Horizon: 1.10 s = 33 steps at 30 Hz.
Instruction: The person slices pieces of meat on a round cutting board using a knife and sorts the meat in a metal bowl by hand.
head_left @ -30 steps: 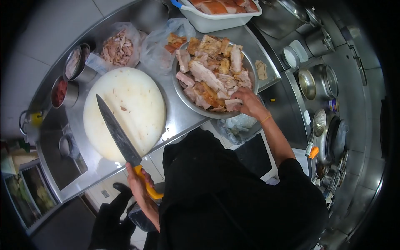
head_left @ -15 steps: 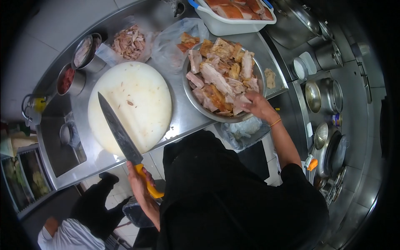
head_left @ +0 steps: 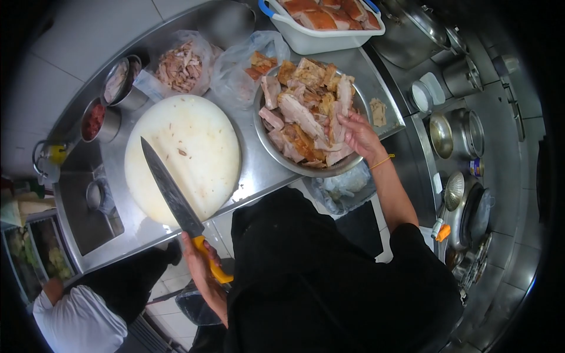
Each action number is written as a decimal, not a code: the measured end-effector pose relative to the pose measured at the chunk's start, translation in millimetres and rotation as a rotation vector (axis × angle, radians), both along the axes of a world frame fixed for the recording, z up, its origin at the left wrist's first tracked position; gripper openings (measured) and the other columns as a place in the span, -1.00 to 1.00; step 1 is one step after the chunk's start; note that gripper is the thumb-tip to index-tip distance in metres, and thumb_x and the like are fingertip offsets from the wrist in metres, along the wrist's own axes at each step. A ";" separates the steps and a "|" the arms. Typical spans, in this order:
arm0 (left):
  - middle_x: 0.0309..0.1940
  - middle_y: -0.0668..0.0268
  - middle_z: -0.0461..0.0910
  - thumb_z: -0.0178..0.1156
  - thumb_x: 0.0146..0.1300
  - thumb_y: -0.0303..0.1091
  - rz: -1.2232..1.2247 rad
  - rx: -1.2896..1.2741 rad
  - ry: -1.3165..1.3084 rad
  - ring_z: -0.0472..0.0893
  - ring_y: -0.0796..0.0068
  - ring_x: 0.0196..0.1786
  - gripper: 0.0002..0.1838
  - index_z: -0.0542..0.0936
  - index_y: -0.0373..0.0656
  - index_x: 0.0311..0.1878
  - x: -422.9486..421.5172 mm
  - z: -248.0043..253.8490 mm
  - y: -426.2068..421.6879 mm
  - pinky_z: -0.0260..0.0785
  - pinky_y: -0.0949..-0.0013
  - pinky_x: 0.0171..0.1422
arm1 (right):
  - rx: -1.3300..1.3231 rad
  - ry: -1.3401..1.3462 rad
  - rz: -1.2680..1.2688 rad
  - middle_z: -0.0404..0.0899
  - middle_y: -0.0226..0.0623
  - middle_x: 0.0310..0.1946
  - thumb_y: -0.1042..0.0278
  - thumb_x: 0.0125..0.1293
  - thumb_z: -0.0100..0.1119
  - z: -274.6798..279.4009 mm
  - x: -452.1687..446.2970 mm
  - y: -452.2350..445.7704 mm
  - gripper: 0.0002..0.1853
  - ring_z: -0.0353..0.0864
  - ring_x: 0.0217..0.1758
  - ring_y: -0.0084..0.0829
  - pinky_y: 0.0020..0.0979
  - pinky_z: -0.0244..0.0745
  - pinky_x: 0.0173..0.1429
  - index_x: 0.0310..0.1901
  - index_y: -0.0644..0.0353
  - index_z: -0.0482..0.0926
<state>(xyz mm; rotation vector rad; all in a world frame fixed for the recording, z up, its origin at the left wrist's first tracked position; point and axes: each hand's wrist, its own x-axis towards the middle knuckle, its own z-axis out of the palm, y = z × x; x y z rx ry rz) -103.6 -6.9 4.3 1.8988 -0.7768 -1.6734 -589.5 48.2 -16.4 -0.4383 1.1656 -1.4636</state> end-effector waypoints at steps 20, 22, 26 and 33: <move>-0.70 0.37 0.37 -0.20 0.57 0.41 -0.045 0.030 -0.023 0.40 0.50 -0.71 -0.23 0.47 -0.17 -0.42 0.8 15.6 13.5 0.25 0.44 -0.58 | -0.231 0.658 0.286 0.70 -0.42 -0.06 0.36 0.46 0.27 23.3 166.2 -118.6 -0.86 0.72 -0.04 -0.40 -0.38 0.60 0.00 -0.03 0.18 0.66; -0.70 0.37 0.37 -0.21 0.56 0.42 -0.038 0.032 -0.031 0.39 0.50 -0.71 -0.23 0.46 -0.17 -0.41 2.7 21.7 18.7 0.23 0.44 -0.58 | -0.414 0.983 0.185 0.69 -0.41 -0.10 0.39 0.37 0.33 6.6 215.9 -144.8 -0.86 0.69 -0.03 -0.30 -0.31 0.58 0.05 -0.08 0.16 0.67; -0.73 0.34 0.37 -0.20 0.57 0.40 -0.045 -0.005 -0.120 0.39 0.49 -0.73 -0.20 0.46 -0.21 -0.47 8.0 28.2 31.8 0.23 0.42 -0.60 | -0.603 1.321 0.300 0.65 -0.30 0.02 0.47 0.12 0.43 -44.6 269.5 -157.7 -0.64 0.58 0.18 -0.09 -0.18 0.48 0.26 -0.01 0.22 0.67; -0.60 0.16 0.54 -0.10 0.62 0.22 -0.196 -0.079 -0.475 0.48 0.39 -0.52 -0.24 0.57 -0.38 -0.39 -1.6 43.4 58.3 0.37 0.25 -0.34 | -0.473 1.212 0.361 0.56 -0.03 0.22 0.38 0.06 0.49 -58.8 250.8 -145.7 -0.36 0.45 0.33 0.04 -0.10 0.35 0.48 0.24 0.21 0.57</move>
